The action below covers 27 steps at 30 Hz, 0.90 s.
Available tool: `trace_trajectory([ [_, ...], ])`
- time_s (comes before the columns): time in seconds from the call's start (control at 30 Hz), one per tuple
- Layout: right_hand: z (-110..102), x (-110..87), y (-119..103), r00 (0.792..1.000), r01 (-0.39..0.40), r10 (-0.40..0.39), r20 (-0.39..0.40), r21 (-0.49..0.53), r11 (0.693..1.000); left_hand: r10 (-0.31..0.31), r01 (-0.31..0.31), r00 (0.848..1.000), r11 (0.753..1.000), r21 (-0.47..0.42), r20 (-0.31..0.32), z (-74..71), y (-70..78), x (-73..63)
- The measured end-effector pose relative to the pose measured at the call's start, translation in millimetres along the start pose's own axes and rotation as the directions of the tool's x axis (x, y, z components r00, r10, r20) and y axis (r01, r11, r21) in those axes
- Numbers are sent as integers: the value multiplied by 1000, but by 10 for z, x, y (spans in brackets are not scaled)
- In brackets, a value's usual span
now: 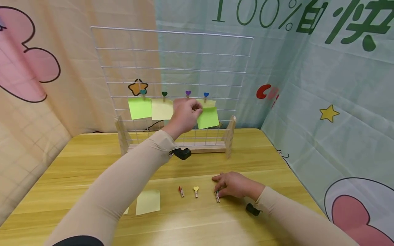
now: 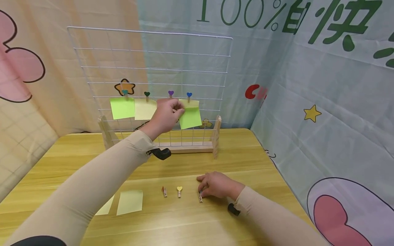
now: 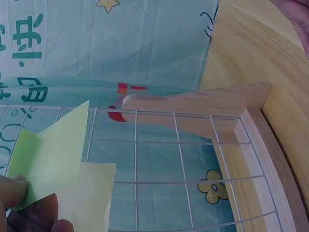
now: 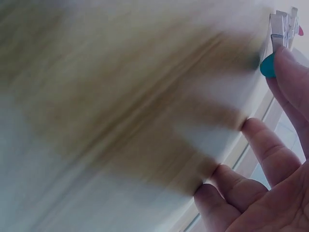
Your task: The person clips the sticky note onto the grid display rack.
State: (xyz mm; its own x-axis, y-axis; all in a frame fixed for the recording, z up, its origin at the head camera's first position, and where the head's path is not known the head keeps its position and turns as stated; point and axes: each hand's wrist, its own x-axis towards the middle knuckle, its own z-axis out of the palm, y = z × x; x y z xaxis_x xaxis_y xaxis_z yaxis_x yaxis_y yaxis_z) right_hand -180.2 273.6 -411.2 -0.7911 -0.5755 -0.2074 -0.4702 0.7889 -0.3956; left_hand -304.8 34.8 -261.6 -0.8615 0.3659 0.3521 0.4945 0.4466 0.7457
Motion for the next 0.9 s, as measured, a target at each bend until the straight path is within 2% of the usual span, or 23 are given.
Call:
trace_trajectory([
  [0.37, -6, 1, 6, 998, -29, 32, -51, 49, 998, -36, 36, 999, 999, 26, -5, 101, 82, 134],
  [0.53, -8, -14, -9, 996, -29, 34, -76, 66, 997, -28, 28, 1000, 999, 28, -1, 147, 76, 187],
  [0.67, -13, -18, -5, 993, -58, 68, -100, 100, 993, -17, 17, 1000, 999, 45, 0, 187, 84, 230],
  [0.9, -26, -17, 15, 977, -137, 166, -135, 196, 971, -33, 33, 999, 999, 37, -2, 235, 125, 283],
])
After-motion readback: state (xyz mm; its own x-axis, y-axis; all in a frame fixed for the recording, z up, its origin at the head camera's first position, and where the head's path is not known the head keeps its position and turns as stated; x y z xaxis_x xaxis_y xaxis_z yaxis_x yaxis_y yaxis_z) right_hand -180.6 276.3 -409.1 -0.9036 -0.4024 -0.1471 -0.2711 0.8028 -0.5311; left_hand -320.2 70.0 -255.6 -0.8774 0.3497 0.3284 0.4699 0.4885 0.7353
